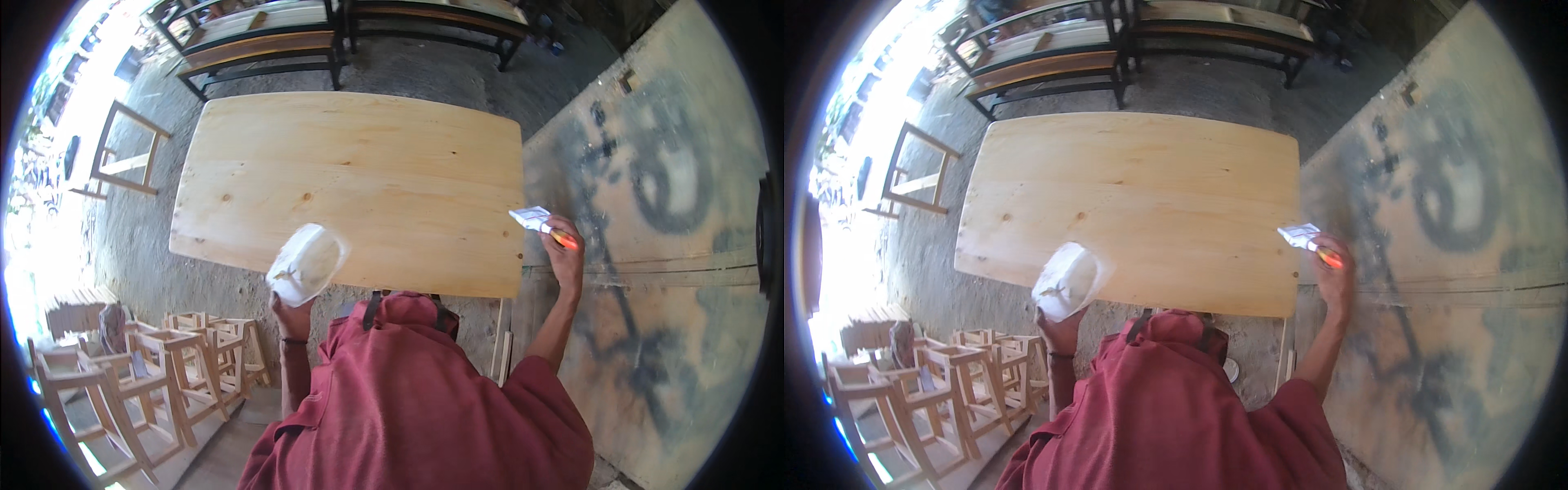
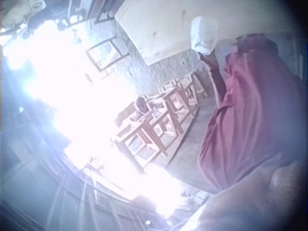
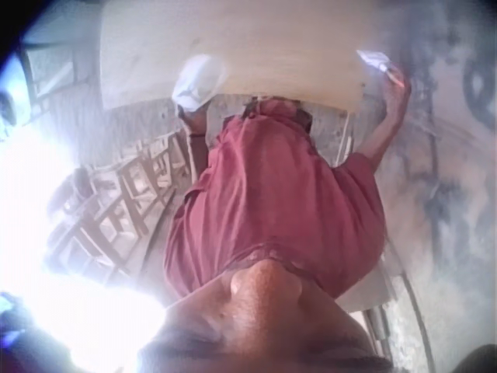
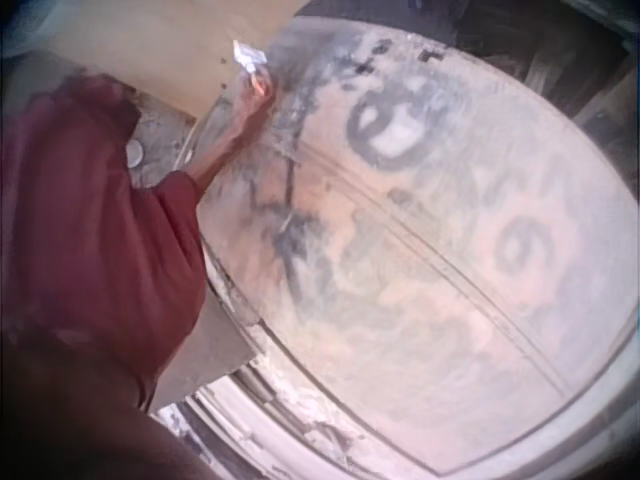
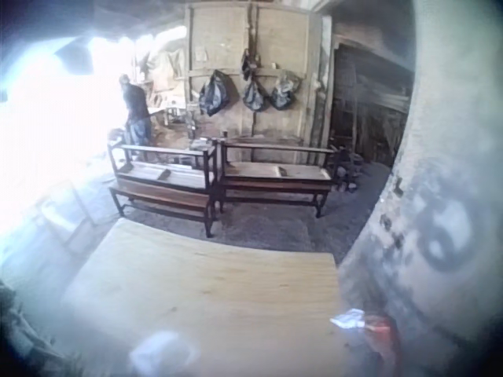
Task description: The person applies a clear coating to a wooden tabletop using a paintbrush, dipping the brush into a plastic container of liquid and making long strokes across the surface.
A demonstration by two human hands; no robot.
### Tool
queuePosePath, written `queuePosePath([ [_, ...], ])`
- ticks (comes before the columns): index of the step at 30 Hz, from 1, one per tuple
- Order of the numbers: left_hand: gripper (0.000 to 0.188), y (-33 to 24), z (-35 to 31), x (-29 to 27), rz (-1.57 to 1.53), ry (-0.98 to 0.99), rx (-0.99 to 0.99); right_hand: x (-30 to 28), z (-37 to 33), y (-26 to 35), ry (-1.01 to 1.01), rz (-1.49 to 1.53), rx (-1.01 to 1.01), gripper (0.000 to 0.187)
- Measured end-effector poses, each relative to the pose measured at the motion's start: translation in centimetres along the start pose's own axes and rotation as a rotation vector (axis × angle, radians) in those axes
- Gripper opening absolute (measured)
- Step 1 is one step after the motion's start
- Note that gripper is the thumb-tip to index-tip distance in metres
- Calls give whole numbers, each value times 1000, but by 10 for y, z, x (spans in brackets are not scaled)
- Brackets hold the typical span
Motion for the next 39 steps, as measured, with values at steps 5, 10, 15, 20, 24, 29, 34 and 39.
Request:
queuePosePath([
  [5,83,19,-35,-25,92,78,65,37,1,142,175,-150,12,18],
  [10,82,43,-88,-38,22,31,56,68,-35,195,230,397,50,15],
  [15,96,64,-146,-54,-11,-119,54,127,-117,237,414,933,145,21],
  [20,97,85,-188,-71,-20,-277,85,147,-171,298,589,538,-420,18],
  [24,101,80,-207,-66,-45,-428,107,156,-191,313,602,401,-361,17],
  [29,104,86,-215,-75,-49,-493,183,157,-199,319,589,438,-180,17],
  [34,107,85,-214,-71,-35,-469,276,185,-204,313,582,348,-221,20],
  [39,110,73,-212,-49,-53,-379,359,216,-213,307,510,-23,-476,22],
])
Point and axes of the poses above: each hand's wrist, its own z-axis towards the middle knuckle, its own x-axis out of the palm, y = z × x, the point moved 5 cm from there along z, towards the middle knuckle, and after that the axes turned 1 degree about -z, right-handed, at the moved point
